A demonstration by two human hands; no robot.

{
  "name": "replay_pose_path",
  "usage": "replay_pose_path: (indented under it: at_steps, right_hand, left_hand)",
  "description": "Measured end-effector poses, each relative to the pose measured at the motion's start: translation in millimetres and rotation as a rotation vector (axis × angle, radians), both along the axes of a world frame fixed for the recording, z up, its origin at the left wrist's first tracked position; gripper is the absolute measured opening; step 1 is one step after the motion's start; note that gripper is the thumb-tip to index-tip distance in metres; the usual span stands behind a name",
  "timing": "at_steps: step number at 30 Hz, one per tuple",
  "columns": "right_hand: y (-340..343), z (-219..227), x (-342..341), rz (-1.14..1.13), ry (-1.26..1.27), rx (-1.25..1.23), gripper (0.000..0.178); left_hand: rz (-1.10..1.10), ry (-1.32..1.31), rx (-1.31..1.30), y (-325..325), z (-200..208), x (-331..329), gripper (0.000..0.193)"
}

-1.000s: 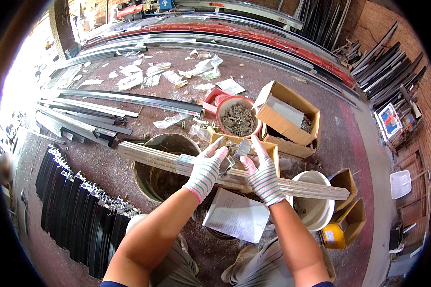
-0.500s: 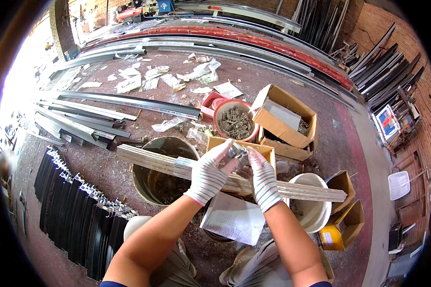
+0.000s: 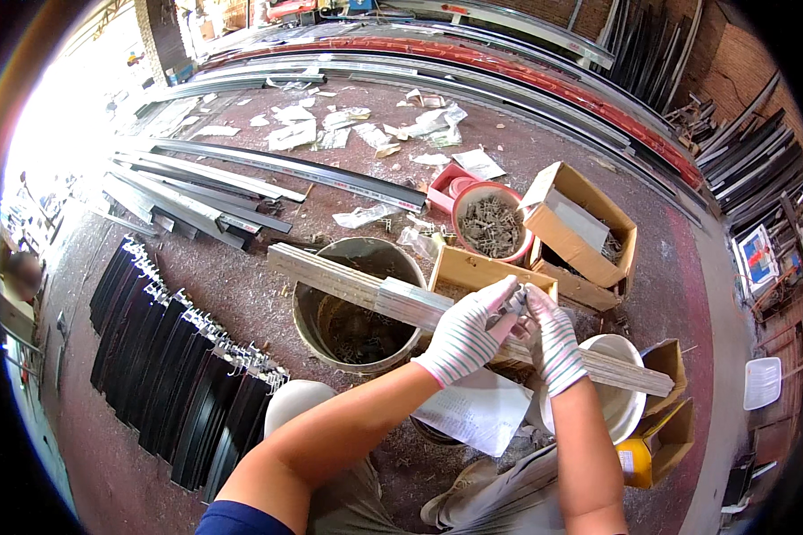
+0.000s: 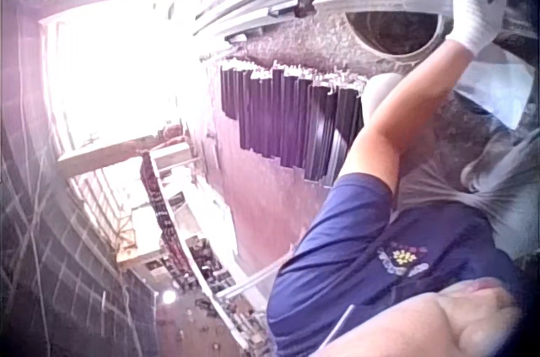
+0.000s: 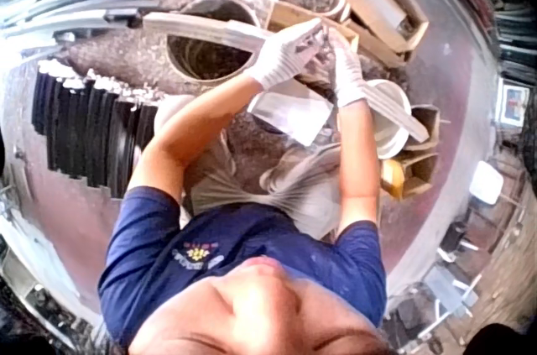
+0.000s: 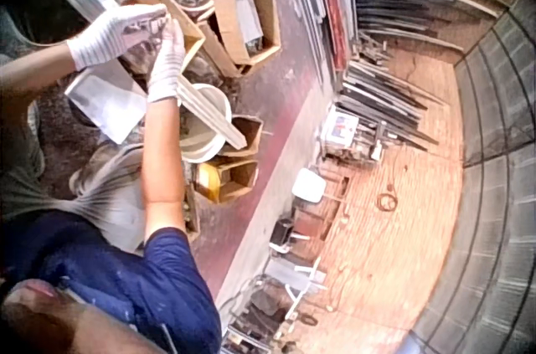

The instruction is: The person sits on the floor and assembles metal profiles by inserting small metal connectors into the grooves of the profiles. They repeatedly pick up connectors from a box and fit them into the profiles, occasionally adjusting the position of the profiles.

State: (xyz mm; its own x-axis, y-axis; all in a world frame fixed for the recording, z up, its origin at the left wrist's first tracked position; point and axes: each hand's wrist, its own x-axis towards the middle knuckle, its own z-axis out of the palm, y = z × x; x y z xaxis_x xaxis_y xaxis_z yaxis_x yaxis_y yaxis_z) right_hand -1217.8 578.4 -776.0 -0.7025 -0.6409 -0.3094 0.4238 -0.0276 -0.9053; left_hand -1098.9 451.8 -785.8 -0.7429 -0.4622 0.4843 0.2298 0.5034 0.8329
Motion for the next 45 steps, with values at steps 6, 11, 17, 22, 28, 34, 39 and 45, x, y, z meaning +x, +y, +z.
replay_pose_path:
  at_steps: [6,11,17,22,28,34,39,45]
  right_hand:
    - [5,-10,-7,0.02,0.068,0.006,0.05]
    - [5,-5,-3,0.094,0.045,-0.006,0.044]
    - [-3,-12,-8,0.145,0.28,0.248,0.044]
    - [-41,-2,23,0.253,0.9,0.897,0.065]
    - [-59,-23,37,0.309,1.04,0.984,0.063]
    - [-48,-36,38,0.44,1.142,0.71,0.053]
    - [-43,-55,30,0.298,1.107,0.593,0.046]
    - [-44,-65,26,0.21,1.116,0.483,0.033]
  left_hand:
    - [-0.015,-0.036,-0.17,4,-3,-1,0.049]
    - [-0.031,-0.055,-0.047,20,-5,8,0.051]
    - [0.134,0.008,0.194,5,-6,3,0.037]
    - [0.126,0.104,0.903,-82,-2,9,0.024]
    - [0.26,0.083,0.993,-94,21,15,0.025]
    - [0.233,0.006,0.94,-95,20,21,0.026]
    - [0.18,-0.045,0.942,-89,19,20,0.027]
    - [0.144,-0.123,0.917,-80,18,17,0.031]
